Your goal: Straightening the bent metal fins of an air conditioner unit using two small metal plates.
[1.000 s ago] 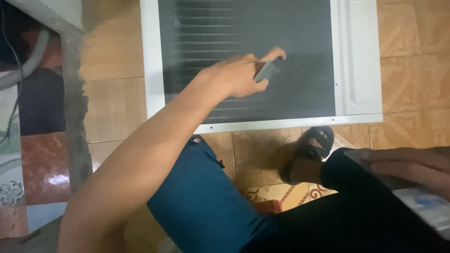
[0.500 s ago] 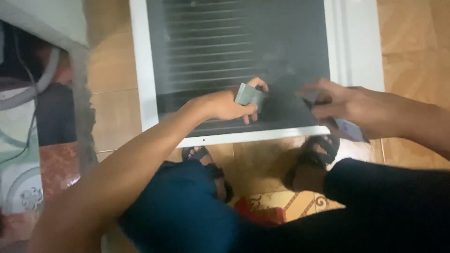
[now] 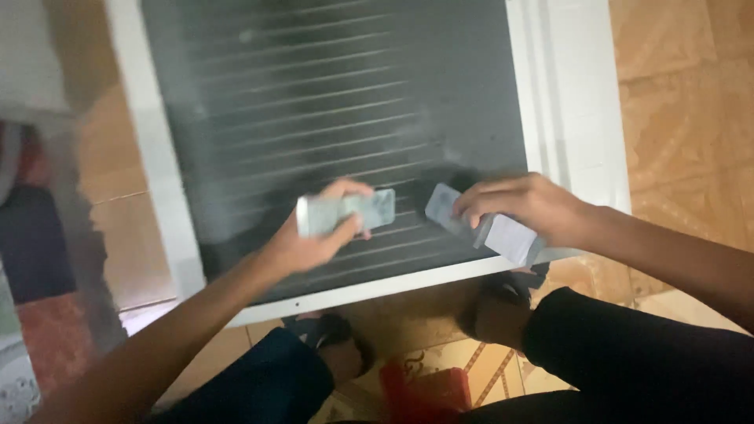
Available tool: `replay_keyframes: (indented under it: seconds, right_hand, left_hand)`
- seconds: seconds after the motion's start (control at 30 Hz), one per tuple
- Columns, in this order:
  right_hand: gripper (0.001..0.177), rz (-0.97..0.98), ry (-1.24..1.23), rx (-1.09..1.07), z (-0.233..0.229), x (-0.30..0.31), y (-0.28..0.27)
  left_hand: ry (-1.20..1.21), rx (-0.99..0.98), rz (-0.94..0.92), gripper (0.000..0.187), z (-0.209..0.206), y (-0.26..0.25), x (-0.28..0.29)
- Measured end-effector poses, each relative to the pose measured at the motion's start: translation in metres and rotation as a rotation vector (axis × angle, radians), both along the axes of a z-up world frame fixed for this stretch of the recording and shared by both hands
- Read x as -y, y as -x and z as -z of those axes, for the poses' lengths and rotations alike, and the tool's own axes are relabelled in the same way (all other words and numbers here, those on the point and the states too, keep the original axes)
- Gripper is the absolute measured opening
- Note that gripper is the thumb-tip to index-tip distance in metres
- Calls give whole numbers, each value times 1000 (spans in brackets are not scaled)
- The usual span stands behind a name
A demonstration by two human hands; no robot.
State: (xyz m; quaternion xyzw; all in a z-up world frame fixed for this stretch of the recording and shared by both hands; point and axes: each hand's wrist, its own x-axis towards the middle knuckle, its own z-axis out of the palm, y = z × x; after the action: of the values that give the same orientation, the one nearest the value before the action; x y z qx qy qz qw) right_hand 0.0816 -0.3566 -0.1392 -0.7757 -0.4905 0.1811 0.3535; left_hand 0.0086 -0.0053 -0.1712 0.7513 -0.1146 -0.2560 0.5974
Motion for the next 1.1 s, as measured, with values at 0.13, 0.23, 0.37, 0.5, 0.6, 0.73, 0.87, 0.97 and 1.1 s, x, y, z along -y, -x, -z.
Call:
replay_keyframes:
  seconds: [0.13,0.23,0.37,0.5,0.6,0.73,0.87,0.97,1.1]
  right_hand:
    - [17,69,-173,-403,0,-9,2]
    - [45,217,-177,-400,34,0,11]
    - [31,262,-152,-333,7,-18,10]
    - [38,224,-135,-346,-2,-23,3]
    - [45,244,-177,-466,9,-17,8]
    - [27,281,-121,-574,3,-21,6]
    - [25,331,-68,-569,0,-23,13]
    - [38,408,-81,-612,-2,-30,20]
    - [33,404,-159,-653,1,-46,31]
  left_hand:
    - [-99,940,98,42,76,12,-29]
    - [-278,1094,245,42,60,2,-30]
    - [-310,1029,322,46,39,-13,-22]
    - [-381,996,343,47,27,-15,-16]
    - [-426,994,363,46,23,-19,-16]
    - [-432,998,349,45,27,-17,-19]
    - [-444,995,334,45,22,-17,-17]
    - [-513,987,332,42,16,-17,-12]
    - [-511,1010,317,41,14,-16,-12]
